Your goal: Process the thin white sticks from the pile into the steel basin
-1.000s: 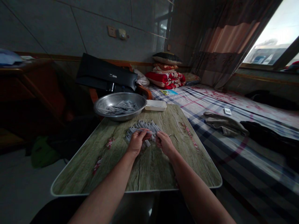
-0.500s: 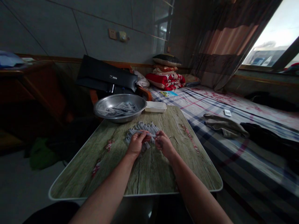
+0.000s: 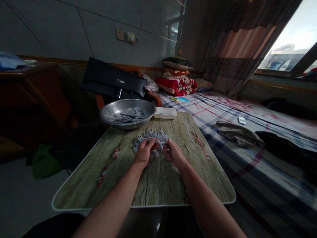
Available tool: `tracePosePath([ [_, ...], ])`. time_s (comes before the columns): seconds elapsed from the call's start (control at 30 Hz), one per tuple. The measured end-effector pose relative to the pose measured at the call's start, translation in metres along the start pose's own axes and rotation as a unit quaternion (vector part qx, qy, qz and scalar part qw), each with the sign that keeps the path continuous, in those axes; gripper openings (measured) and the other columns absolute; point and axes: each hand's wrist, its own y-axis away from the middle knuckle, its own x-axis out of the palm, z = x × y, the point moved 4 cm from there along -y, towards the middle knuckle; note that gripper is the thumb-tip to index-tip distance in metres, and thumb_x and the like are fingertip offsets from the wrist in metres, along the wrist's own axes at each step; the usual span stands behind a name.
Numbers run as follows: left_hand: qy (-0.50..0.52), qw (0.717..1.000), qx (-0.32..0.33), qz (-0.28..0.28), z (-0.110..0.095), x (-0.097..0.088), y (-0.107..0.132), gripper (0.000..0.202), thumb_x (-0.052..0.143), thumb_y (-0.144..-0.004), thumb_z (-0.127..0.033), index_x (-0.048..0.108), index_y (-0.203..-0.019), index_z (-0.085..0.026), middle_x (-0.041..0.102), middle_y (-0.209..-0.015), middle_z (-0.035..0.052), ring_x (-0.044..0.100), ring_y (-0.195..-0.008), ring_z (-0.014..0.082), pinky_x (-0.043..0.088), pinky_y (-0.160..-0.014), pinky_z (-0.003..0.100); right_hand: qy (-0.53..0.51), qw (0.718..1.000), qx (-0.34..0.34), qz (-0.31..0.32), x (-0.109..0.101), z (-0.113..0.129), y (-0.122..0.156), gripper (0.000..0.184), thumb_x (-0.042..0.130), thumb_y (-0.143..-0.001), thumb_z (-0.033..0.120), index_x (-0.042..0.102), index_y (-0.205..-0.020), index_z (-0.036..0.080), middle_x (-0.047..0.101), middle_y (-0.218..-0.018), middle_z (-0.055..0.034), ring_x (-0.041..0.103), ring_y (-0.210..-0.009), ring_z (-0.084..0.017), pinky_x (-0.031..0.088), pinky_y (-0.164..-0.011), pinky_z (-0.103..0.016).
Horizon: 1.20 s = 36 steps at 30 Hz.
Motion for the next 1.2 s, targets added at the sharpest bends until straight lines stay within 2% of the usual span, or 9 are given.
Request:
tracePosePath([
  [0.13,-0.004,1.000,0.012,0.001,-0.001,0.000,0.001,0.045,0.089,-0.061,-0.052,0.071,-0.081,-0.015,0.074,-0.076,0.0039,0.070,-0.069,0.0172,0.058,-0.069,0.029,0.021,0.999,-0.027,0.000,0.001,0.001,-0.001,0.040,0.070,-0.076,0.054,0.045,-0.074,0.023,0.042,-0.055,0.0074,0.029,-0.040,-0.006,0.017,-0.036,-0.021],
  [0.33,-0.001,1.000,0.011,-0.005,-0.001,-0.001,-0.001,0.046,0.090,-0.060,-0.053,0.071,-0.079,-0.015,0.073,-0.075,0.0036,0.070,-0.068,0.0173,0.057,-0.067,0.029,-0.075,0.996,-0.024,0.048,0.007,0.010,0.006,0.033,0.069,-0.063,0.025,0.045,-0.086,0.025,0.050,-0.061,0.0097,0.030,-0.038,-0.006,0.012,-0.037,-0.019],
  [0.47,-0.014,1.000,0.015,-0.001,-0.002,0.000,0.000,0.047,0.090,-0.058,-0.053,0.071,-0.078,-0.015,0.072,-0.074,0.0035,0.068,-0.065,0.0168,0.056,-0.065,0.028,-0.102,0.992,0.024,0.064,0.007,0.010,0.008,0.032,0.069,-0.069,0.034,0.050,-0.094,0.023,0.054,-0.064,0.0071,0.030,-0.039,-0.005,0.012,-0.037,-0.018],
  [0.57,-0.035,0.999,0.038,0.005,-0.006,0.001,0.003,0.043,0.087,-0.063,-0.053,0.071,-0.077,-0.015,0.072,-0.075,0.0044,0.066,-0.064,0.0154,0.054,-0.061,0.026,-0.049,0.998,0.022,0.045,0.005,0.006,0.004,0.033,0.072,-0.075,0.045,0.051,-0.083,0.020,0.051,-0.060,0.0067,0.027,-0.039,-0.004,0.012,-0.037,-0.019],
  [0.67,-0.034,0.996,0.076,-0.023,-0.012,-0.003,0.002,0.040,0.082,-0.069,-0.052,0.070,-0.075,-0.015,0.073,-0.080,0.0060,0.067,-0.066,0.0150,0.051,-0.055,0.022,0.008,0.998,0.022,0.063,0.005,0.001,0.002,0.039,0.078,-0.073,0.047,0.050,-0.077,0.019,0.047,-0.057,0.0076,0.026,-0.039,-0.003,0.013,-0.037,-0.018],
  [0.77,0.046,0.994,0.065,-0.075,-0.016,-0.014,-0.004,0.034,0.076,-0.077,-0.049,0.068,-0.078,-0.016,0.074,-0.081,0.0062,0.070,-0.069,0.0163,0.051,-0.055,0.022,0.060,0.987,0.062,0.134,0.007,-0.003,0.006,0.039,0.079,-0.072,0.047,0.054,-0.078,0.018,0.045,-0.053,0.0088,0.026,-0.038,-0.003,0.013,-0.036,-0.018],
  [0.87,0.170,0.977,0.018,-0.125,-0.016,-0.026,-0.011,0.025,0.067,-0.087,-0.039,0.064,-0.078,-0.016,0.073,-0.077,0.0045,0.069,-0.064,0.0142,0.055,-0.059,0.024,0.087,0.959,0.128,0.237,0.010,-0.005,0.015,0.037,0.081,-0.070,0.044,0.057,-0.079,0.017,0.043,-0.049,0.0096,0.025,-0.036,-0.003,0.013,-0.035,-0.018],
  [0.97,0.245,0.960,-0.015,-0.133,-0.014,-0.032,-0.017,0.023,0.063,-0.092,-0.031,0.062,-0.076,-0.016,0.071,-0.073,0.0041,0.064,-0.057,0.0101,0.053,-0.057,0.021,0.059,0.942,0.166,0.286,0.011,-0.003,0.021,0.035,0.080,-0.070,0.041,0.054,-0.079,0.018,0.041,-0.049,0.0105,0.024,-0.036,-0.002,0.013,-0.036,-0.016],
  [1.2,0.252,0.962,-0.024,-0.104,-0.011,-0.027,-0.019,0.024,0.062,-0.094,-0.030,0.062,-0.074,-0.017,0.068,-0.068,0.0029,0.057,-0.051,0.0081,0.047,-0.050,0.017,0.045,0.962,0.168,0.210,0.013,-0.006,0.013,0.026,0.066,-0.076,0.039,0.058,-0.086,0.017,0.049,-0.052,0.0069,0.025,-0.035,-0.003,0.012,-0.036,-0.017],
])
